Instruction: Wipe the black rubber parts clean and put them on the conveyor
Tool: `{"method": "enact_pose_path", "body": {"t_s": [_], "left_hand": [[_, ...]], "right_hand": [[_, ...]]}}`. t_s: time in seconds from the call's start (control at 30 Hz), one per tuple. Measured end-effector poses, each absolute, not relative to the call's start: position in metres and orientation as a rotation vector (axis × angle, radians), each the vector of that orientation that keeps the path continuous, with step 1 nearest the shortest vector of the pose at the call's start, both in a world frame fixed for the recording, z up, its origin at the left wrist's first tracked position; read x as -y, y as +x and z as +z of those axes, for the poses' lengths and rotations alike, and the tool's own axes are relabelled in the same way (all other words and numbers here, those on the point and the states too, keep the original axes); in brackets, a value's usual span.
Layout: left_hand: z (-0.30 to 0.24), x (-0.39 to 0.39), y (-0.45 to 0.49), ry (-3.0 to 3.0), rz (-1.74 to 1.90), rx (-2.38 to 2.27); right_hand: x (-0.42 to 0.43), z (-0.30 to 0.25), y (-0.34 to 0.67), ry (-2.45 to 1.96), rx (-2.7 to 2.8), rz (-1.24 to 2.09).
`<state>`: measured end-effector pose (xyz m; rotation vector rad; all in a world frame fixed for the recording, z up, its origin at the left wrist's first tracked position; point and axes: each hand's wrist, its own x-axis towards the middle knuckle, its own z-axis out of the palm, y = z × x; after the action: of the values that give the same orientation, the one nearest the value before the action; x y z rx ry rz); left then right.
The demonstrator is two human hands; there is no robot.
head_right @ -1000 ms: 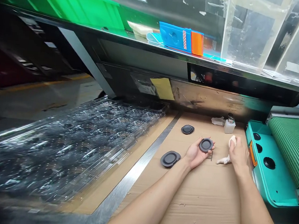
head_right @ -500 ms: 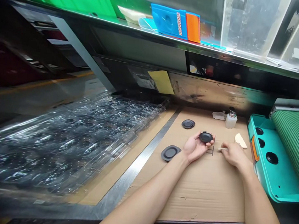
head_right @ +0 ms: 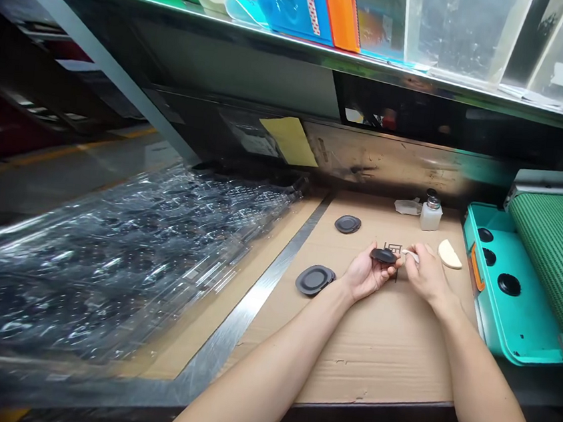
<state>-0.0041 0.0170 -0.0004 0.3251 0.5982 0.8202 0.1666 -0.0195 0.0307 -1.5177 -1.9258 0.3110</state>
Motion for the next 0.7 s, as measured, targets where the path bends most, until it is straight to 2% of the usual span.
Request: {"method": "enact_pose_path", "body": {"t_s": [0.27, 0.43, 0.7], "left_hand": [[-0.003, 0.003, 0.014, 0.769, 0.855, -0.654], [-0.005, -0.002, 0.015, 0.674, 0.948, -0.645], [-0.008, -0.007, 0.018, 0.63, 0.999, -0.638]], "right_hand": [[0.021, 0.026, 0.162, -1.519, 2.004, 0.305], [0.017, 0.026, 0.171, -1.596, 1.907, 0.186], [-0.068, 0.096, 0.205, -1.957, 1.658, -0.135]]}}
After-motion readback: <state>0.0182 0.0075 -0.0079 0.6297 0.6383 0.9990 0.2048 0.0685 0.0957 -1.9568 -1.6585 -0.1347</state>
